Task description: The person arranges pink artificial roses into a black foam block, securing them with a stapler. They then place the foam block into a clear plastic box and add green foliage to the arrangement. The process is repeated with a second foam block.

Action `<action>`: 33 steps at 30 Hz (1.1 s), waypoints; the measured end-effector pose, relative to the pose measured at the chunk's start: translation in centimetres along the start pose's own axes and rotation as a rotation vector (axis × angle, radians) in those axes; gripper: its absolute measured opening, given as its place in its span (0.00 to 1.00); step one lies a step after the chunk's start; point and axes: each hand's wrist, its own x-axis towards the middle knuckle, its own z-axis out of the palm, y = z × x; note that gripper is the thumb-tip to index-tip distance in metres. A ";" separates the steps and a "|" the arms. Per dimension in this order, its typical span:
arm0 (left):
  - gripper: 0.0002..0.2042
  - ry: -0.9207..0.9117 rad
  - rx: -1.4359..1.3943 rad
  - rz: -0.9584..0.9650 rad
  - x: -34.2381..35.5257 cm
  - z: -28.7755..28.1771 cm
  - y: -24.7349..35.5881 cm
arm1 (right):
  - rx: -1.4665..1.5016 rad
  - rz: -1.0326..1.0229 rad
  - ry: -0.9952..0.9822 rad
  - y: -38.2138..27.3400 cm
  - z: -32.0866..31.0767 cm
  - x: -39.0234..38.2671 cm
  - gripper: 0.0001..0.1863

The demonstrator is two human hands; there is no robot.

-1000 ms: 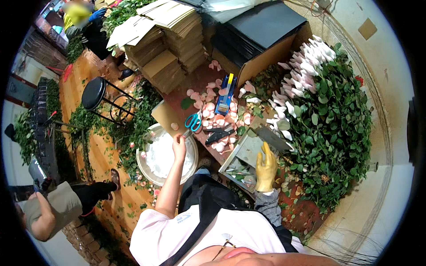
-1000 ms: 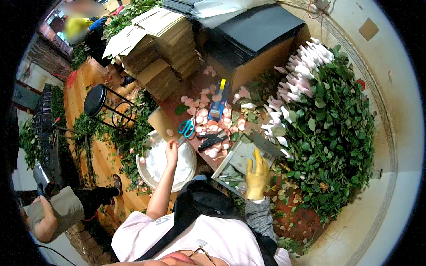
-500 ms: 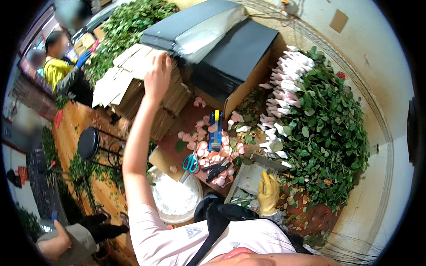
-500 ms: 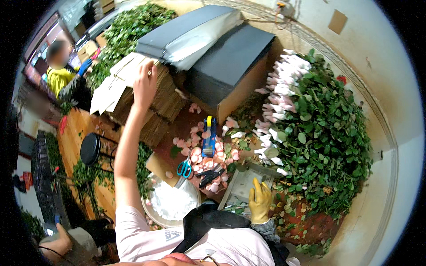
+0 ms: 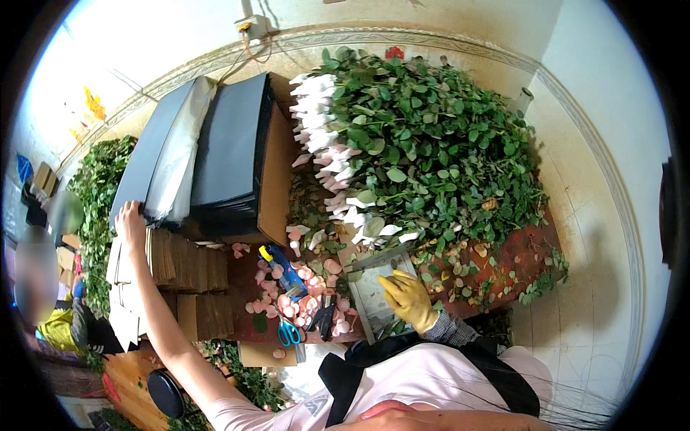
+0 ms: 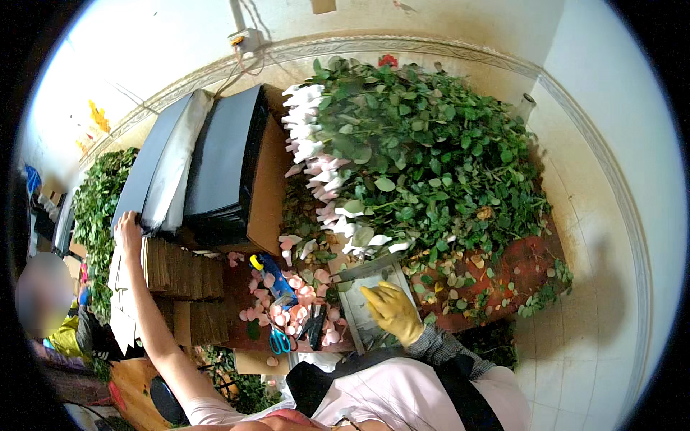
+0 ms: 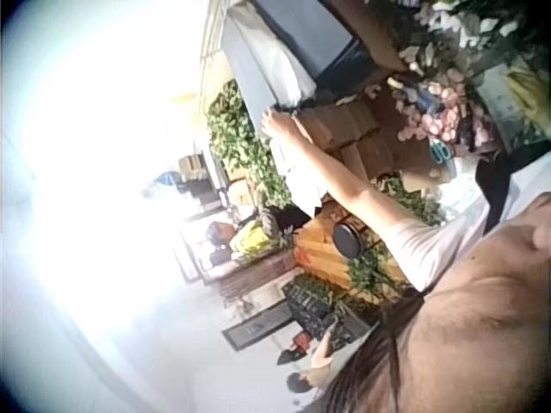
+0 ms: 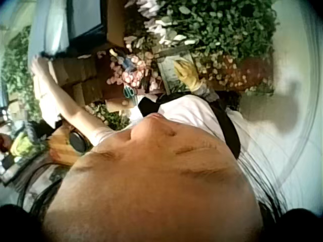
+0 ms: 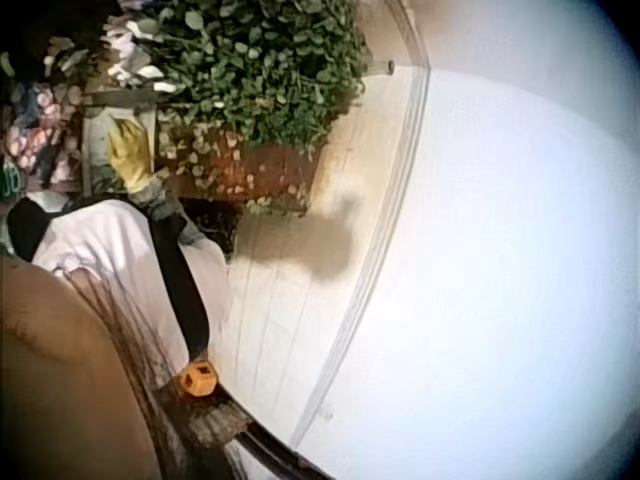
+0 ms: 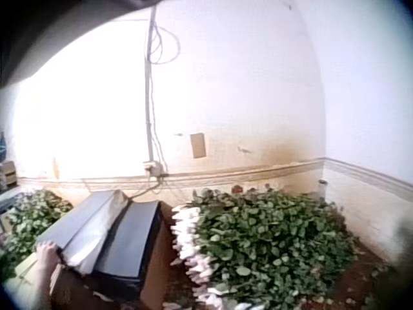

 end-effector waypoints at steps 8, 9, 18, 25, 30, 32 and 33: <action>0.09 0.060 0.258 -0.129 1.1 -6.4 0.1 | 0.060 -0.016 0.051 0.4 0.6 -0.3 0.20; 0.11 0.210 0.211 -0.211 1.0 -7.5 0.8 | 0.064 -0.025 0.052 0.5 0.7 -0.3 0.20; 0.13 0.586 -0.185 0.246 -4.6 -21.5 18.6 | 0.224 0.081 -0.095 1.4 0.9 -0.9 0.21; 0.15 0.289 -0.353 0.808 -12.9 -25.4 32.3 | 1.096 0.311 -0.089 -1.2 -9.3 8.8 0.28; 0.17 0.126 -0.506 0.959 -15.5 -21.2 39.9 | 0.641 -0.040 0.200 -3.3 -14.1 15.5 0.43; 0.22 0.141 -0.780 0.891 -14.6 -23.2 41.9 | 0.725 0.506 0.079 -2.2 -16.7 16.4 0.28; 0.26 0.056 -0.984 0.783 -15.0 -23.5 42.1 | 0.671 0.371 0.273 -2.4 -18.9 16.1 0.23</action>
